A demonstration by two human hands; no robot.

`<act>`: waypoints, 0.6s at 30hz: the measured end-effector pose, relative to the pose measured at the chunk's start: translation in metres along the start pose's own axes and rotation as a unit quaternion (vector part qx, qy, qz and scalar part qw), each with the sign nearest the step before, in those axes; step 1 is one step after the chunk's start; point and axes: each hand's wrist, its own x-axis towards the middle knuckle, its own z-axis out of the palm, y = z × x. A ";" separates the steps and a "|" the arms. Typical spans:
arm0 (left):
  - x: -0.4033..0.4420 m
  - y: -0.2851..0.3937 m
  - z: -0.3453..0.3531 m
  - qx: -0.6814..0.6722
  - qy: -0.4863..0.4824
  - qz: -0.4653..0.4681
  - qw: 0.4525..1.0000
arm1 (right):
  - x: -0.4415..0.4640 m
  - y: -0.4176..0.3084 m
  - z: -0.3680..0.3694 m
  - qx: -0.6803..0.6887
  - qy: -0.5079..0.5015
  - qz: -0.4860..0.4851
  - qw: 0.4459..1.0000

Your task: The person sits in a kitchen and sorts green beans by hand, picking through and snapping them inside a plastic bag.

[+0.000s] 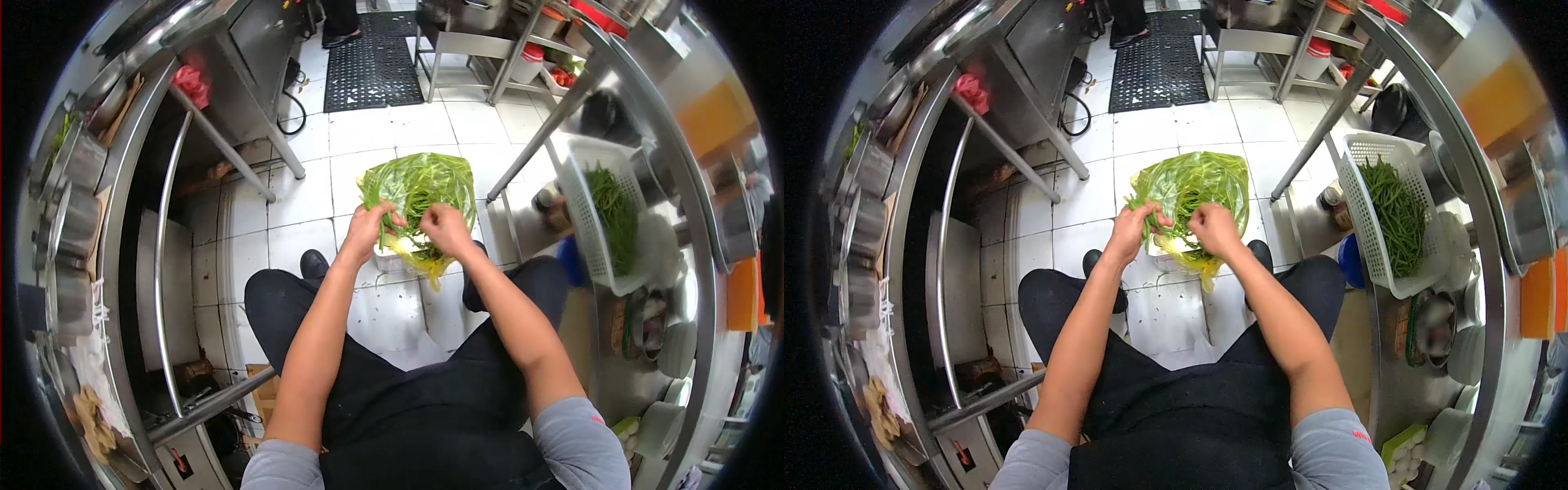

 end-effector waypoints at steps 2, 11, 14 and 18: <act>0.002 -0.004 0.003 -0.004 -0.034 -0.004 0.999 | -0.001 -0.006 -0.019 0.082 0.011 0.028 0.996; 0.006 -0.025 0.025 0.364 -0.073 0.122 0.920 | -0.014 -0.027 -0.048 0.281 -0.074 0.103 0.951; -0.003 -0.008 0.025 0.473 -0.068 0.113 0.871 | -0.015 -0.026 -0.047 -0.004 -0.052 -0.067 0.996; 0.000 -0.022 0.018 0.373 -0.067 0.123 0.917 | -0.009 -0.018 -0.030 -0.059 0.049 -0.060 0.995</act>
